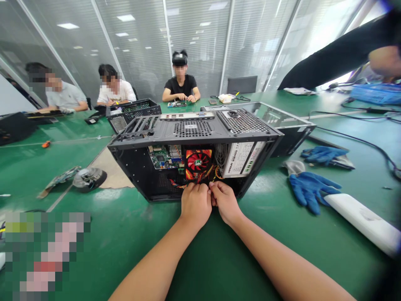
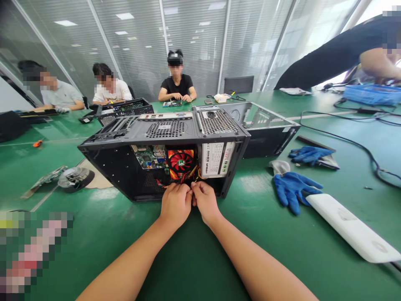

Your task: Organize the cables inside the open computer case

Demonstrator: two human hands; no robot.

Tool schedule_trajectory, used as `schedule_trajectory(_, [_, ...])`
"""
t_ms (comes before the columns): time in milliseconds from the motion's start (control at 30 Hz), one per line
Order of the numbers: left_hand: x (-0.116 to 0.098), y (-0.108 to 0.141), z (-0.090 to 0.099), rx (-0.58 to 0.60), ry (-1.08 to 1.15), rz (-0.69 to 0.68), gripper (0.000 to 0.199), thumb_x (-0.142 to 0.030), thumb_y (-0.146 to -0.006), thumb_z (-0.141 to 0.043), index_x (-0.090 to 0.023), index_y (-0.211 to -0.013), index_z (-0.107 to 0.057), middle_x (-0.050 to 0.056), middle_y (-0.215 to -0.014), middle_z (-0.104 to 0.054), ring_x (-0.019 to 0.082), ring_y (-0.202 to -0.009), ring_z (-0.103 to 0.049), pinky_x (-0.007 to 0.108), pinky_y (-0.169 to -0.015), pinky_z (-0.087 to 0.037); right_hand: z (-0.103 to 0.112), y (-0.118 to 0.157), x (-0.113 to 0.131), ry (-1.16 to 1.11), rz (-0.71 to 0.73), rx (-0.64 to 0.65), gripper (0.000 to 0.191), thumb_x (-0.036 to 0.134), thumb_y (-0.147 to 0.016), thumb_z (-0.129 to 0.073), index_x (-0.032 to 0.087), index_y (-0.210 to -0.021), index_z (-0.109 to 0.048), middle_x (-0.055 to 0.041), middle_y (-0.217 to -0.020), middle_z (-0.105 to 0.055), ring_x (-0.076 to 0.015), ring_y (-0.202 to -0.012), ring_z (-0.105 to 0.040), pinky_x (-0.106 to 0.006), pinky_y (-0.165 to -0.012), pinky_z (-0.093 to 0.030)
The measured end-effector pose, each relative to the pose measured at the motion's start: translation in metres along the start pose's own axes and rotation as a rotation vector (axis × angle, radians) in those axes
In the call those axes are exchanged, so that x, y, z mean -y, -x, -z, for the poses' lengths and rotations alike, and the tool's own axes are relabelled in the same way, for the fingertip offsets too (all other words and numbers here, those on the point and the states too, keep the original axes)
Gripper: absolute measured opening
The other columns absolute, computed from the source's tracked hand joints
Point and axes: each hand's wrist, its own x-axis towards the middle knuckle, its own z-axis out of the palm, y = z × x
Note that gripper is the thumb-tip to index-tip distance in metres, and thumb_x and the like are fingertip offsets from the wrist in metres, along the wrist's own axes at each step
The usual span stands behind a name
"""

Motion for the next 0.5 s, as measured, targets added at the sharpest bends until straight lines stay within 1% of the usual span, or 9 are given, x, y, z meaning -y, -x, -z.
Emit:
schedule_trajectory(167, [0.0000,0.0002,0.0018,0.000,0.040,0.009,0.013,-0.020,-0.089,-0.054,-0.020,-0.078,-0.060,0.006,-0.079,-0.066,0.024,-0.083,-0.057,0.038,-0.080,-0.045,-0.0006,0.0003,-0.0001,-0.021,-0.011,-0.002,0.041,0.053,-0.078,-0.069,0.020,-0.061,-0.051,0.0064,-0.046,-0.046,-0.0084,-0.039,-0.040,-0.022,-0.039,-0.030])
schedule_trajectory(367, [-0.0022,-0.0006,0.0032,0.016,-0.009,0.011,0.017,-0.020,-0.092,-0.050,-0.020,-0.078,-0.060,0.006,-0.078,-0.067,0.025,-0.083,-0.057,0.039,-0.079,-0.043,-0.0011,0.0001,0.0005,0.002,0.004,-0.011,0.041,0.054,-0.078,-0.069,0.020,-0.061,-0.053,0.0061,-0.045,-0.045,-0.0081,-0.038,-0.040,-0.021,-0.038,-0.028])
schedule_trajectory(500, [-0.0034,-0.0006,0.0055,0.023,-0.025,0.024,0.016,-0.022,-0.092,-0.052,-0.020,-0.079,-0.061,0.005,-0.080,-0.068,0.026,-0.084,-0.058,0.040,-0.076,-0.041,-0.0007,0.0000,0.0007,0.007,0.005,-0.007,0.041,0.053,-0.079,-0.068,0.020,-0.061,-0.053,0.0060,-0.045,-0.046,-0.0078,-0.038,-0.039,-0.021,-0.038,-0.028])
